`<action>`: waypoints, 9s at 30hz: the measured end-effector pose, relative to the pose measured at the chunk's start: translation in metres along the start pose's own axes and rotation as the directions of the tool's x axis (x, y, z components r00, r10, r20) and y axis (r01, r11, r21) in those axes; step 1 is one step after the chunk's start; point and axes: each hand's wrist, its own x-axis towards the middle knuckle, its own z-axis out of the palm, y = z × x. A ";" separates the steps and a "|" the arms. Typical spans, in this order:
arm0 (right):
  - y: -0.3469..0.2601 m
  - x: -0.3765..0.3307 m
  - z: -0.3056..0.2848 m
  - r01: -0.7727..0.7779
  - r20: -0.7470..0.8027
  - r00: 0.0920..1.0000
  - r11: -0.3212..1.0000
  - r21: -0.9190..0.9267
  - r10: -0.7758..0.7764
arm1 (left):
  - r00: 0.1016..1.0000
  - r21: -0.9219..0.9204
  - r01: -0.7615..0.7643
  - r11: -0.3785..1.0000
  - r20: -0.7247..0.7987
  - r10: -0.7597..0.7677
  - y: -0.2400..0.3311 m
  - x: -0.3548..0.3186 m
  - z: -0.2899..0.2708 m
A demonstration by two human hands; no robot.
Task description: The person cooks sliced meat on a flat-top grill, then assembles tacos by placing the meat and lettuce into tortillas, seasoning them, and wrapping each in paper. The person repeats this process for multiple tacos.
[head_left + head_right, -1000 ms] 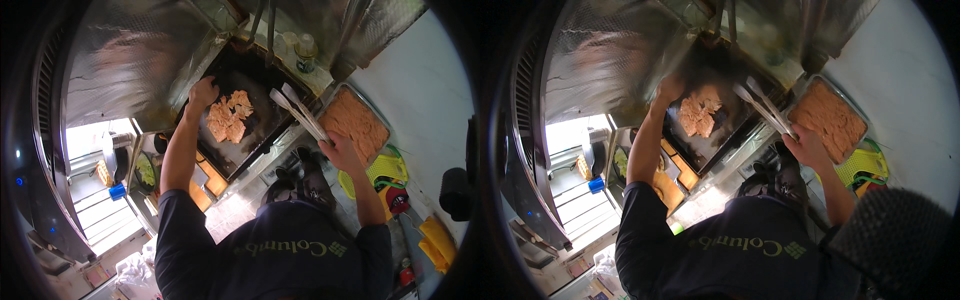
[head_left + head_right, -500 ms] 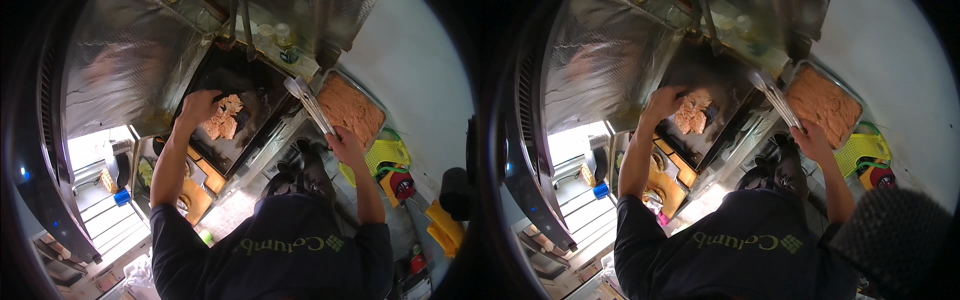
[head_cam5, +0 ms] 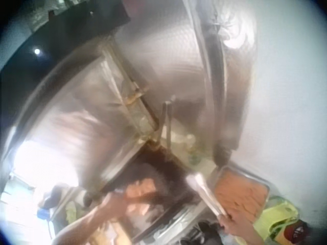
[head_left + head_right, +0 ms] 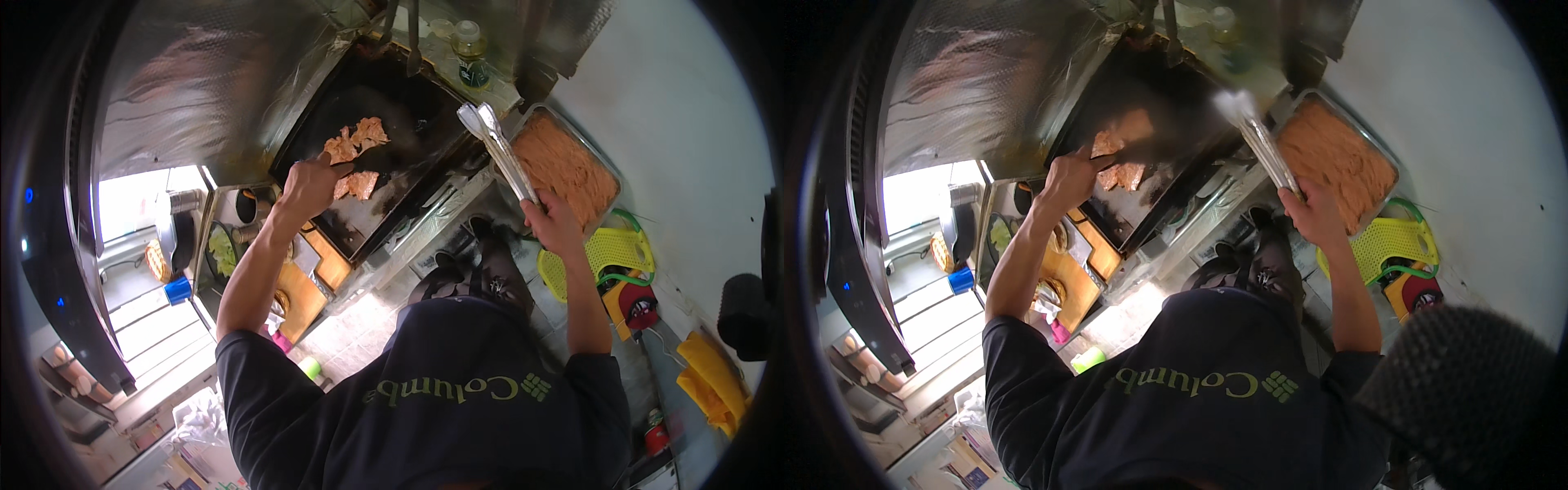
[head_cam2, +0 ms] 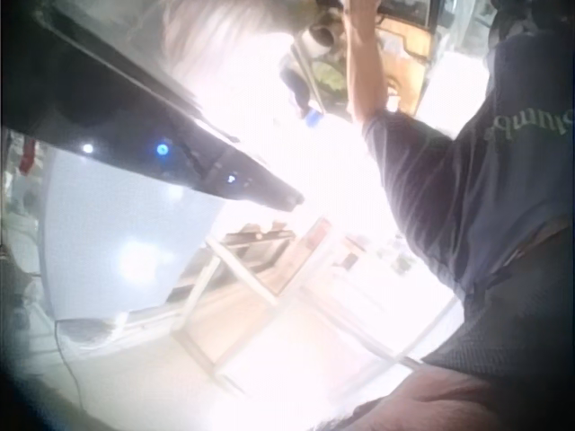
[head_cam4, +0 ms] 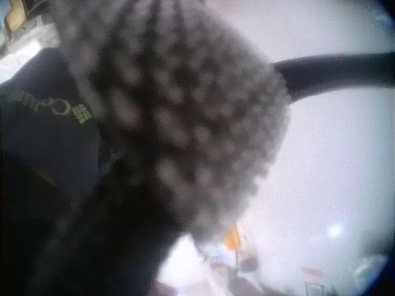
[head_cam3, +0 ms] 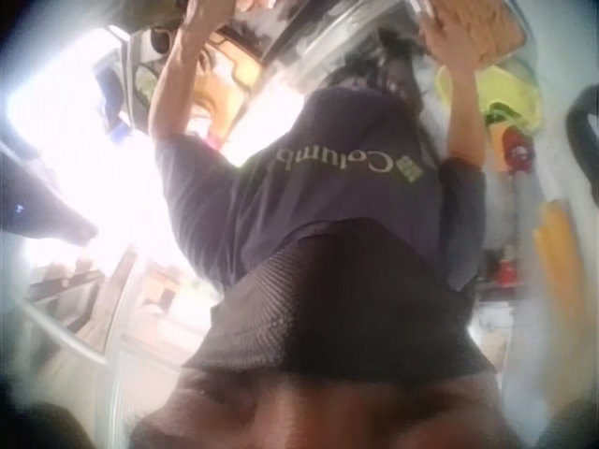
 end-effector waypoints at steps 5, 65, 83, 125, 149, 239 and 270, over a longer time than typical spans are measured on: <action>-0.004 0.008 0.007 0.028 0.060 0.998 0.998 -0.056 -0.024 | 0.998 -0.169 0.026 0.985 -0.053 -0.035 0.017 -0.019 0.038; -0.008 0.029 0.029 0.053 0.280 0.959 0.997 -0.060 -0.034 | 0.684 -0.659 0.634 0.404 0.236 -0.690 0.054 0.018 0.157; -0.009 0.058 0.058 0.195 0.299 0.947 0.949 -0.248 -0.116 | 0.667 -0.702 0.612 0.364 0.212 -0.714 0.022 -0.014 0.169; -0.039 0.133 0.152 0.568 0.412 0.801 0.334 -0.753 -0.433 | 0.581 -0.705 0.640 0.305 0.185 -0.793 0.120 -0.074 0.166; -0.049 0.151 0.130 0.583 0.478 0.811 0.418 -0.696 -0.336 | 0.699 -0.749 0.449 0.487 -0.045 -0.713 0.091 -0.052 0.140; -0.052 0.073 0.139 0.458 0.549 0.827 0.709 -0.537 -0.118 | 0.662 0.353 -0.601 -0.717 0.722 -0.200 0.255 0.084 0.292; -0.094 0.141 0.186 0.321 0.597 0.795 0.911 -0.261 -0.109 | 0.189 -0.794 0.607 0.029 0.109 -0.976 0.167 -0.129 0.200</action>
